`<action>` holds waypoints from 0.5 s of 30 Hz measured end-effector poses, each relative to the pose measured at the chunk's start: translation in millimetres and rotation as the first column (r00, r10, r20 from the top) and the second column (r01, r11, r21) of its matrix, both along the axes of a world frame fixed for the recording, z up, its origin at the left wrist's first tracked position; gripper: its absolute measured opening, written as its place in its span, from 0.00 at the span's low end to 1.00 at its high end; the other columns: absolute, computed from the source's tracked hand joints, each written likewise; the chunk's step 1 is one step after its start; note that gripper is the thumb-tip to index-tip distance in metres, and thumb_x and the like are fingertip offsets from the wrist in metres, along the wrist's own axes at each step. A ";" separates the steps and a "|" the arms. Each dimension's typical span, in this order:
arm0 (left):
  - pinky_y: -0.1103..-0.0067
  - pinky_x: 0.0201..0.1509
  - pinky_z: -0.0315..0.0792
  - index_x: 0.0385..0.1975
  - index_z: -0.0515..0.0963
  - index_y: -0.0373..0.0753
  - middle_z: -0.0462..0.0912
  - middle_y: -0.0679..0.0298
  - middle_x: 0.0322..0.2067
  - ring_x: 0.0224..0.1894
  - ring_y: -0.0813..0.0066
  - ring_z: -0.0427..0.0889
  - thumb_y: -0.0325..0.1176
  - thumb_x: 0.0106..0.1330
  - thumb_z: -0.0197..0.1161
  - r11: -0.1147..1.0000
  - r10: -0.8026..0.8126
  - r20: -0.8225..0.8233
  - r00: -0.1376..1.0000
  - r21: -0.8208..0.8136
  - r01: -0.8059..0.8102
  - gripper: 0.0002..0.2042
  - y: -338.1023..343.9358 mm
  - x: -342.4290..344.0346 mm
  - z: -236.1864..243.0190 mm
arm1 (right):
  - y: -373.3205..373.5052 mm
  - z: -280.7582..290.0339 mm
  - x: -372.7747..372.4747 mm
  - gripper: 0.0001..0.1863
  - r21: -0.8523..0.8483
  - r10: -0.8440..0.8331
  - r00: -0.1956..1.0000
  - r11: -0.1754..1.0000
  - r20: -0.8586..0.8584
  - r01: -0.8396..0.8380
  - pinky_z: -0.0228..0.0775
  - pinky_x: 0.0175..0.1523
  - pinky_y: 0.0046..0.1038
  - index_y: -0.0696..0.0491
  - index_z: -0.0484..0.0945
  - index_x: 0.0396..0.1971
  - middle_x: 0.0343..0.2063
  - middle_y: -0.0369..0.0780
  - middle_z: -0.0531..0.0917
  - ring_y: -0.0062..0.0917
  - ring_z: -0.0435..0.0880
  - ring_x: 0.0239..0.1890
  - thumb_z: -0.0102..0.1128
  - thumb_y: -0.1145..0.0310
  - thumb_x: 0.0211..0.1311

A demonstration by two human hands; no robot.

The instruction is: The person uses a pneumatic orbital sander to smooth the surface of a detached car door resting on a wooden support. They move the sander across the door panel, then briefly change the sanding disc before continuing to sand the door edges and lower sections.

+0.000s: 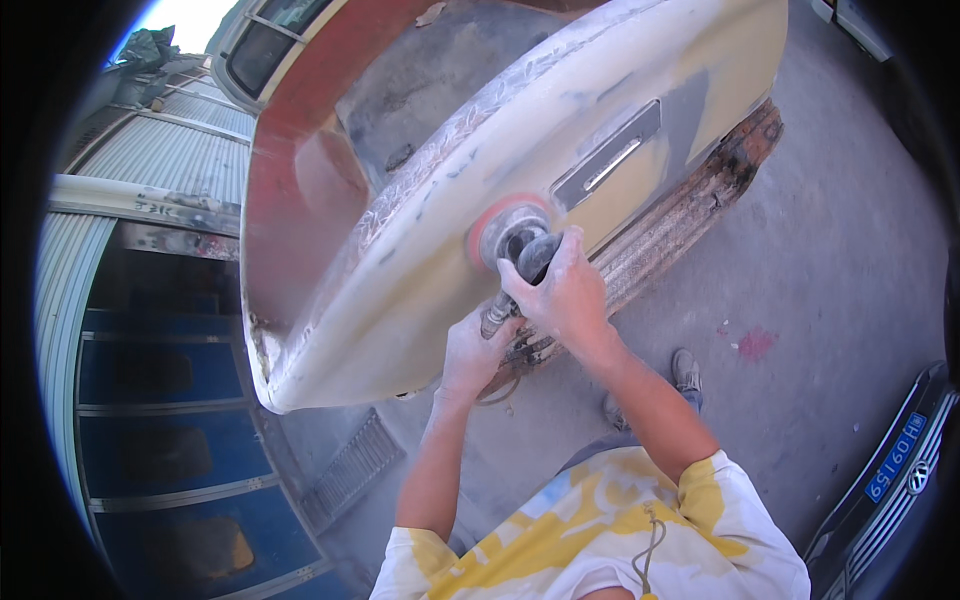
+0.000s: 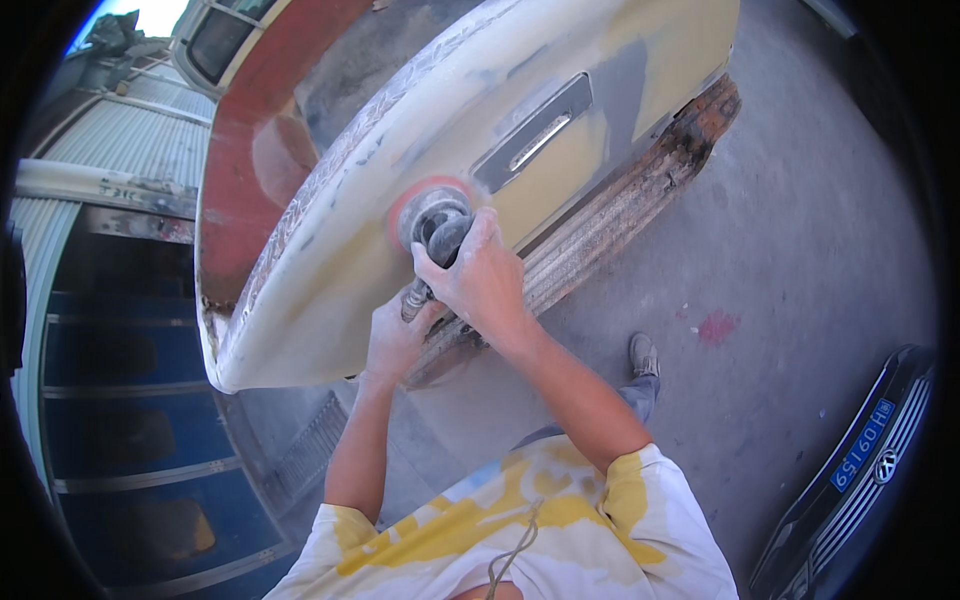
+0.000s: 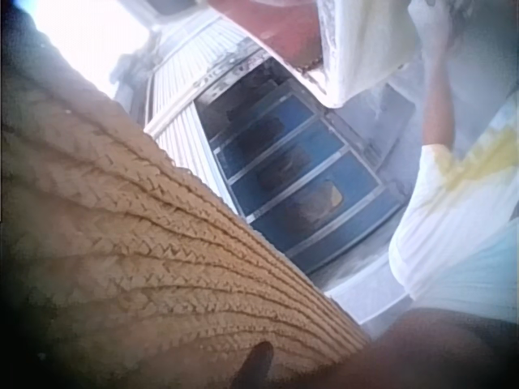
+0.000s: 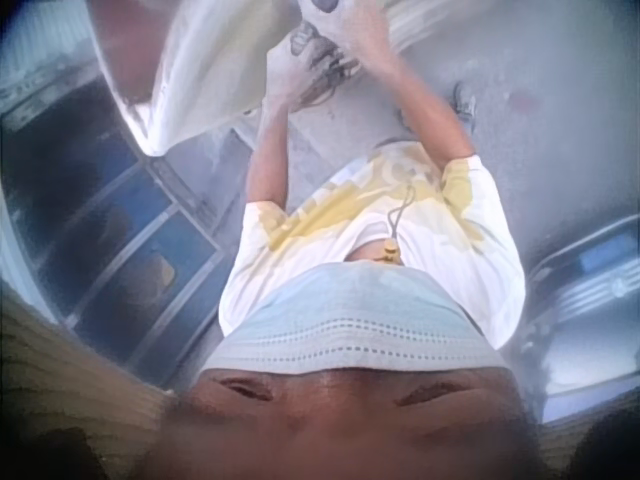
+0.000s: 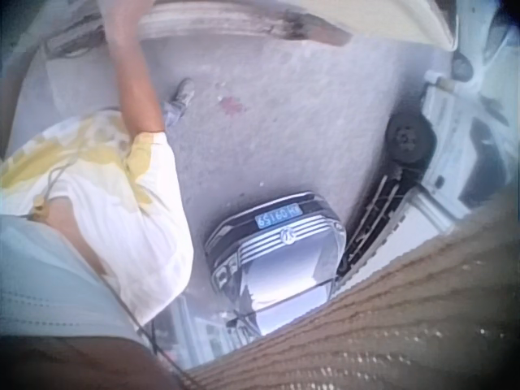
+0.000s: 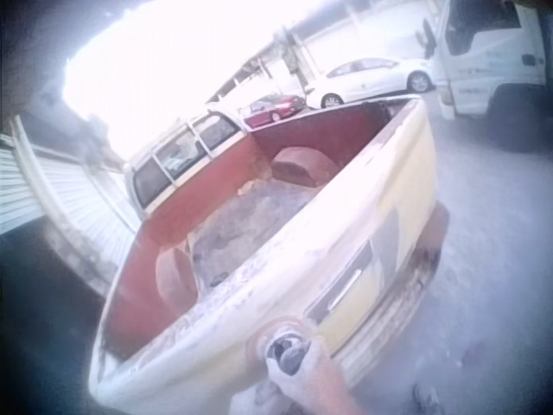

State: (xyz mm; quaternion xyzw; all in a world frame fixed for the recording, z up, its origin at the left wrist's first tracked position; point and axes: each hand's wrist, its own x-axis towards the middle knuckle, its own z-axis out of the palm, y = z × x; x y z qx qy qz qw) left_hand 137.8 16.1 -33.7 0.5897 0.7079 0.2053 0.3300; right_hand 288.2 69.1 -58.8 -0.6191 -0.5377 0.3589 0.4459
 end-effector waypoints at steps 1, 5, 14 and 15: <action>0.68 0.50 0.78 0.51 0.81 0.33 0.88 0.48 0.41 0.44 0.55 0.88 0.40 0.65 0.70 0.999 -0.034 0.008 0.999 0.006 0.034 0.20 1.0 0.4 0.8 | 0.5 1.0 0.6 0.36 0.097 -0.027 1.000 0.995 -0.015 0.029 0.79 0.40 0.44 0.62 0.65 0.44 0.30 0.55 0.85 0.51 0.87 0.34 0.76 0.50 0.53; 0.68 0.50 0.78 0.51 0.82 0.33 0.88 0.48 0.40 0.44 0.55 0.88 0.39 0.65 0.71 1.000 -0.010 -0.008 1.000 0.008 0.010 0.19 1.2 4.5 3.8 | 2.8 3.8 5.0 0.38 -0.100 0.052 0.998 0.994 -0.018 -0.053 0.79 0.42 0.47 0.65 0.66 0.46 0.35 0.57 0.84 0.54 0.86 0.36 0.74 0.48 0.53; 0.67 0.50 0.77 0.51 0.82 0.33 0.88 0.48 0.42 0.44 0.55 0.88 0.39 0.65 0.71 1.000 -0.012 -0.058 0.998 0.020 0.013 0.19 -0.4 1.5 5.6 | -1.8 1.5 -0.1 0.35 -0.059 0.045 0.999 0.997 -0.013 -0.045 0.78 0.41 0.44 0.61 0.65 0.44 0.31 0.55 0.84 0.52 0.87 0.35 0.75 0.50 0.54; 0.67 0.51 0.77 0.51 0.82 0.33 0.88 0.48 0.42 0.44 0.55 0.88 0.39 0.65 0.71 0.999 0.032 -0.059 0.998 -0.037 -0.034 0.19 -1.3 1.5 4.9 | -2.2 1.1 -0.7 0.35 -0.024 0.005 0.999 1.000 -0.040 -0.006 0.78 0.41 0.44 0.62 0.65 0.44 0.31 0.55 0.84 0.52 0.87 0.34 0.75 0.50 0.54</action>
